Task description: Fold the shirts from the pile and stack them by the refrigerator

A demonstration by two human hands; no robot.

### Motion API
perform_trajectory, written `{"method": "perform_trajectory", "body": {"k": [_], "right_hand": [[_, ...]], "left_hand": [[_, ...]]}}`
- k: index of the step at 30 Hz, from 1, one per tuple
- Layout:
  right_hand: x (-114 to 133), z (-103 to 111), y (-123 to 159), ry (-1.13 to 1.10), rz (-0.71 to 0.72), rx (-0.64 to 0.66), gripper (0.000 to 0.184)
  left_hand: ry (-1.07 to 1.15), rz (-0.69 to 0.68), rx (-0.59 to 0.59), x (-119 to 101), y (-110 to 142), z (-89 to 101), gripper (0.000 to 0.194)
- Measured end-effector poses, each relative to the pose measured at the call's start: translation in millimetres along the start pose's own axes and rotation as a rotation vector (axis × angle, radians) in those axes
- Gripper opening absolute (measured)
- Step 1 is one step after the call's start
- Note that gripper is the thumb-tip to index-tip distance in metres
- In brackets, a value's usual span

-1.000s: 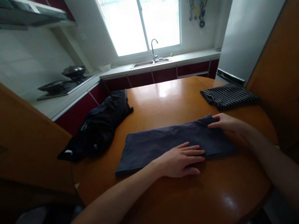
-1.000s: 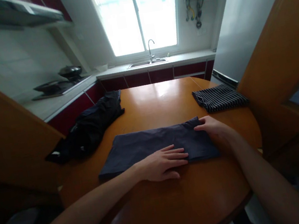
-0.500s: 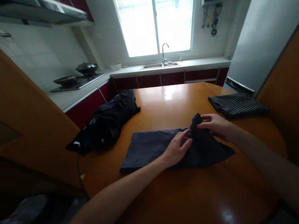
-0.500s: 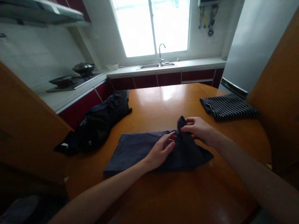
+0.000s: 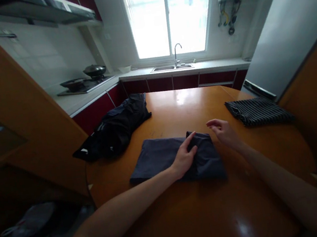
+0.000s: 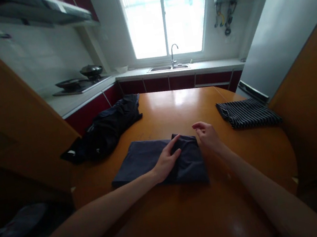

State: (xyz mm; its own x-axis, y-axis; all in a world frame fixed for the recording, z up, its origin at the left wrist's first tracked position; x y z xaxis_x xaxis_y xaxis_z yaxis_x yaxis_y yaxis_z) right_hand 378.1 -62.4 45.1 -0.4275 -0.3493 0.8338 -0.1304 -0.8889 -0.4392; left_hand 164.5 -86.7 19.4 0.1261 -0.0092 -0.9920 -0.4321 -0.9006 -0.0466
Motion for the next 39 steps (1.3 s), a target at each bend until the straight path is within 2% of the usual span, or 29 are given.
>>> {"method": "perform_trajectory", "body": {"k": [2,6,9,13,18,23,27,29,32,35,39], "right_hand": [[-6.7,-6.3,3.2,0.131,0.116,-0.020,0.028],[-12.6,-35.6,14.8,0.274,0.259,0.038,0.037],[-15.6,-50.5,19.0,0.325,0.249,0.020,0.040],[-15.7,-55.3,18.7,0.323,0.202,-0.014,0.040],[-9.1,-47.2,13.7,0.116,0.142,-0.021,0.038],[-3.8,-38.2,2.1,-0.249,0.022,0.057,0.048],[3.5,-46.0,-7.5,-0.393,-0.010,0.215,0.051],[7.2,-56.4,-11.2,-0.412,-0.022,0.320,0.051],[9.5,-74.9,-17.7,-0.326,0.021,0.424,0.050],[7.5,-93.9,-24.8,-0.223,0.125,0.481,0.046],[2.2,-115.6,-28.2,-0.144,0.208,0.544,0.040]], "left_hand": [[-0.062,-0.014,-0.020,-0.5,-1.3,-0.5,0.054],[-0.083,0.032,-0.035,-1.8,0.6,-1.7,0.042],[-0.107,0.056,-0.049,-2.5,4.2,-4.0,0.035],[-0.100,0.070,-0.048,-1.2,5.2,-8.1,0.043],[-0.010,0.139,-0.033,-13.7,6.3,-9.7,0.056],[0.118,0.186,0.027,-56.1,11.5,0.8,0.063],[0.222,0.320,0.047,-84.8,12.2,29.9,0.069],[0.226,0.378,0.029,-93.7,13.7,52.5,0.071],[0.172,0.411,0.002,-99.2,20.4,91.1,0.074],[0.092,0.440,-0.011,-90.4,31.3,128.3,0.076],[-0.015,0.500,-0.062,-59.7,44.2,166.2,0.075]]}}
Point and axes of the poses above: each hand's wrist, its own y-axis away from the middle knuckle, its own z-axis out of the back of the hand, x = y × z, the point moved 3 cm from there along -y, towards the middle knuckle, and after that the axes turned 7 degrees about z, right-handed, at the moved point
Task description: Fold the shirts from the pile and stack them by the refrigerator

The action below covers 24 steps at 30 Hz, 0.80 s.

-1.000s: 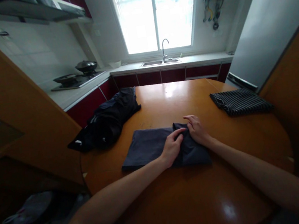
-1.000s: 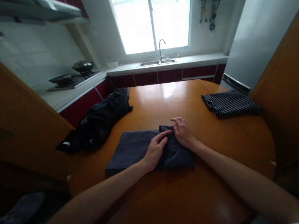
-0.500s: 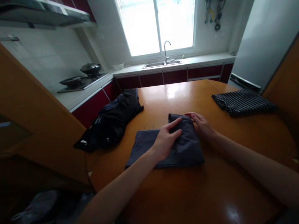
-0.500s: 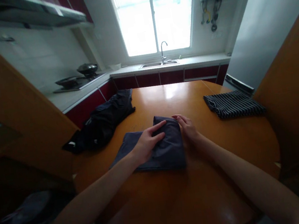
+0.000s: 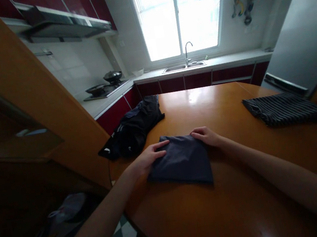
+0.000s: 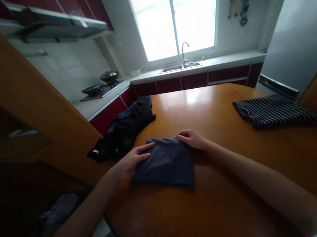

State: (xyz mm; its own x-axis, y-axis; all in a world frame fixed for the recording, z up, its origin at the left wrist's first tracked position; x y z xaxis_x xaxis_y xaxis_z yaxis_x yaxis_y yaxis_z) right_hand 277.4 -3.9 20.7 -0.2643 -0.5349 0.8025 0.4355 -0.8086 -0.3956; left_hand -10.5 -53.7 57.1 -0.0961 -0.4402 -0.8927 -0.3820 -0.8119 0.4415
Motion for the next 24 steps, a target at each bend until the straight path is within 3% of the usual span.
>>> {"method": "perform_trajectory", "body": {"k": [5,11,15,24], "right_hand": [[-4.3,-9.4,-0.8,0.067,-0.029,-0.023,0.032],[-2.7,-10.2,3.9,0.077,-0.059,-0.065,0.032],[-0.4,-10.9,5.2,0.071,-0.065,-0.100,0.031],[-1.9,-10.3,6.8,0.085,-0.057,-0.161,0.035]], "left_hand": [[-0.044,-0.042,-0.041,21.2,-6.8,12.8,0.068],[-0.058,-0.100,-0.017,-0.2,4.9,-0.4,0.080],[-0.091,-0.114,0.001,-7.1,12.5,3.5,0.085],[-0.100,-0.153,0.030,19.3,9.0,19.2,0.091]]}}
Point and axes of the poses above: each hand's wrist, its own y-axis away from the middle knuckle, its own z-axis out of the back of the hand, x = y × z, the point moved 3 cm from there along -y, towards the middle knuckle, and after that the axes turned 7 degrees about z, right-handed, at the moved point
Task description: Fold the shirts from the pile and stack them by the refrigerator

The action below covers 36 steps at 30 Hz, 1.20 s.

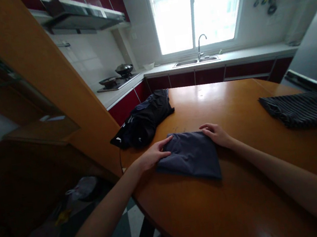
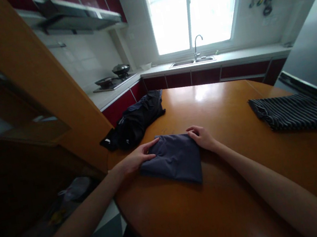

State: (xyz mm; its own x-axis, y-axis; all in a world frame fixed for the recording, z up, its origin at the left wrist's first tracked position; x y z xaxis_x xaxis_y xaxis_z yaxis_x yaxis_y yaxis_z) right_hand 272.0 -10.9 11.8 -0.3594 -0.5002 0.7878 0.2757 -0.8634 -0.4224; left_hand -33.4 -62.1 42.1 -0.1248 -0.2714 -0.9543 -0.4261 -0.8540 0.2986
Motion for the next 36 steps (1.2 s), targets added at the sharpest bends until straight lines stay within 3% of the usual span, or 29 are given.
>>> {"method": "perform_trajectory", "body": {"k": [6,9,16,22,29,36], "right_hand": [[-3.6,-2.4,2.2,0.041,0.013,0.032,0.037],[-7.3,-3.1,3.0,0.057,0.005,0.023,0.036],[-11.5,-4.3,4.1,0.096,0.003,0.032,0.034],[-14.0,-5.0,4.2,0.101,0.001,0.037,0.034],[-11.0,-5.3,4.4,0.099,0.015,0.029,0.031],[-6.5,-4.6,4.9,0.141,0.027,0.025,0.030]], "left_hand": [[0.061,0.000,0.057,-0.1,5.7,-0.8,0.094],[-0.056,-0.076,-0.002,1.8,3.3,4.6,0.087],[-0.636,-0.200,-0.499,-14.0,10.9,28.3,0.032],[-0.990,0.016,-0.333,-3.4,24.9,9.1,0.047],[-0.899,0.019,-0.247,4.5,32.3,2.2,0.041],[-0.955,-0.027,-0.414,8.7,44.4,15.3,0.030]]}}
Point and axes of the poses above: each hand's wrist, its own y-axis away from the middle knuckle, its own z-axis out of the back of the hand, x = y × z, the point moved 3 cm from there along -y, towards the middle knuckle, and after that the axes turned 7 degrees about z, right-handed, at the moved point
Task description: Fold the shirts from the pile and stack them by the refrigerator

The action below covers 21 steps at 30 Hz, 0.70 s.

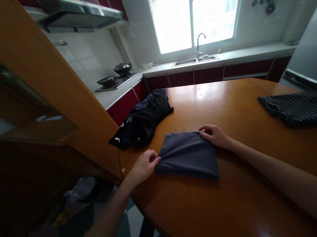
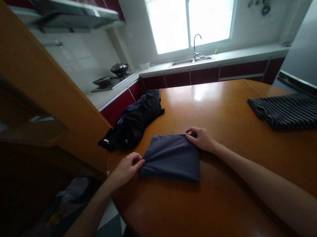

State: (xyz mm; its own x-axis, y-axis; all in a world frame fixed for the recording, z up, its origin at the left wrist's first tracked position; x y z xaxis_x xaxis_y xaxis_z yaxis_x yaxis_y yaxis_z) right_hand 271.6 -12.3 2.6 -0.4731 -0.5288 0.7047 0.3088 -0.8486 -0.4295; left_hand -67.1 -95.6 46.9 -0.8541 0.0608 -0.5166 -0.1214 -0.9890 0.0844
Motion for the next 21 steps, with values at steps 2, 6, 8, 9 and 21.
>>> {"method": "perform_trajectory", "body": {"k": [2,6,8,9,21], "right_hand": [[1.2,0.7,0.1,0.040,-0.004,-0.009,0.029],[1.2,0.6,-0.2,0.080,-0.030,-0.025,0.030],[0.7,0.1,-0.5,0.086,-0.044,-0.029,0.031],[0.7,-0.2,-0.6,0.091,-0.049,-0.027,0.031],[18.2,0.9,-2.6,0.232,-0.204,-0.057,0.024]], "left_hand": [[-0.061,0.010,0.034,7.1,0.7,-1.9,0.027],[-0.145,-0.085,-0.153,-9.7,-3.9,3.8,0.020],[-0.144,-0.210,-0.270,-39.3,-8.6,2.7,0.027],[-0.136,-0.288,-0.280,-56.7,-11.8,-1.7,0.030],[-0.419,-0.389,0.048,-67.4,-61.8,-69.3,0.075]]}}
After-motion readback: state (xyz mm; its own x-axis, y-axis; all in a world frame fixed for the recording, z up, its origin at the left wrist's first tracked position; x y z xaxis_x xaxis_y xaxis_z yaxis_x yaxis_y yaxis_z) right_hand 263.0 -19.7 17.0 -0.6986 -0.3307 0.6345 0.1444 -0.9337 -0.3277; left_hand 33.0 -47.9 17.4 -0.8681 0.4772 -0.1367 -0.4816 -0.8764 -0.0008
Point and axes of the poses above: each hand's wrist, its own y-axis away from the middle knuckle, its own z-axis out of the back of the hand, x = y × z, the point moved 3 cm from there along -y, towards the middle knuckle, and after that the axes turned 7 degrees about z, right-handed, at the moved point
